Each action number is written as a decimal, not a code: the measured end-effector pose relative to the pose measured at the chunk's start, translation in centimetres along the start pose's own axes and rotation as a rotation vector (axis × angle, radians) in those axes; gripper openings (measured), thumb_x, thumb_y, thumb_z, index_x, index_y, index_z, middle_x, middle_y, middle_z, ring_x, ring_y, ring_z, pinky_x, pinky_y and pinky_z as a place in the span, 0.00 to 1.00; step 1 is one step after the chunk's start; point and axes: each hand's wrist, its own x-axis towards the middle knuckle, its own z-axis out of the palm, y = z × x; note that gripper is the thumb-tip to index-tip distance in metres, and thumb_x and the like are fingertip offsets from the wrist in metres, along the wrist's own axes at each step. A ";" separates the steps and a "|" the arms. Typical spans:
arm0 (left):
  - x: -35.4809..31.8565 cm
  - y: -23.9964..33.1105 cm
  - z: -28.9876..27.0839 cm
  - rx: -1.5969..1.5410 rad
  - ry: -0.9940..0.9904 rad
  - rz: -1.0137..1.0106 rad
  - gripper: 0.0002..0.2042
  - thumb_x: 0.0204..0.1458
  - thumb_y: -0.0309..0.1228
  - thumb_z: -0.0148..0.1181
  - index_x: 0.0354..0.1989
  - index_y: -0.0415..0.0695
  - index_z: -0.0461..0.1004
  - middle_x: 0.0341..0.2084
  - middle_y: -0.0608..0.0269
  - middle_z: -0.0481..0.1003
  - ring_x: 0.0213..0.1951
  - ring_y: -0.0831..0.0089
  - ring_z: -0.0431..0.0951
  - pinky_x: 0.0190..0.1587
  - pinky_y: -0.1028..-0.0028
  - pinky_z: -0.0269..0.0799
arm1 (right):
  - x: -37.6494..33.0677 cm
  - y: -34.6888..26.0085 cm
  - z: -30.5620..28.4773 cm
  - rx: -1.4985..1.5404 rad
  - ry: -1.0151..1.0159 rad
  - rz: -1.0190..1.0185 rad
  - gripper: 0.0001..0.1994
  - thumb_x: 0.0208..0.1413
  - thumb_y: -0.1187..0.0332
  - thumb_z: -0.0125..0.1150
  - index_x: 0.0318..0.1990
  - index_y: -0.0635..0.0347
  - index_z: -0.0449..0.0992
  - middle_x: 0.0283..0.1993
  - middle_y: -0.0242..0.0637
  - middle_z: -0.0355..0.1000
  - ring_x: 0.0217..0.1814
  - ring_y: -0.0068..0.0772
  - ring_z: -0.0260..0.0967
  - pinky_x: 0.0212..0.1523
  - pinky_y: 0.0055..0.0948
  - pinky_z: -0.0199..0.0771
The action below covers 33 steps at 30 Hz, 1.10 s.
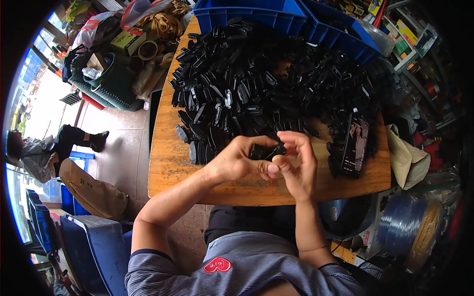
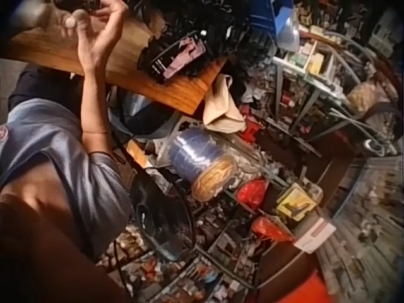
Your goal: Inspecting and handling small black plastic components at a workbench.
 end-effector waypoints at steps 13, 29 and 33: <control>0.1 2.3 -3.4 0.802 0.390 0.511 0.13 0.37 0.19 0.63 0.33 0.41 0.72 0.31 0.63 0.73 0.36 0.69 0.74 0.39 0.73 0.69 | 3.5 2.7 -6.0 -1.155 -0.020 -0.051 0.09 0.46 0.70 0.61 0.35 0.58 0.72 0.39 0.32 0.69 0.45 0.38 0.62 0.45 0.35 0.61; 0.0 0.9 -2.1 1.043 0.327 0.514 0.11 0.41 0.28 0.66 0.31 0.41 0.70 0.23 0.62 0.72 0.25 0.68 0.75 0.27 0.74 0.68 | 3.3 1.4 -5.3 -0.605 0.163 -0.103 0.05 0.47 0.74 0.62 0.28 0.61 0.70 0.39 0.37 0.71 0.40 0.28 0.66 0.41 0.26 0.65; -0.3 1.7 -1.4 0.719 0.204 0.426 0.14 0.42 0.28 0.66 0.36 0.41 0.69 0.28 0.59 0.75 0.33 0.68 0.78 0.34 0.73 0.70 | 1.6 0.1 -3.1 0.322 -0.040 0.074 0.19 0.46 0.68 0.67 0.44 0.62 0.67 0.35 0.33 0.70 0.35 0.18 0.65 0.36 0.18 0.65</control>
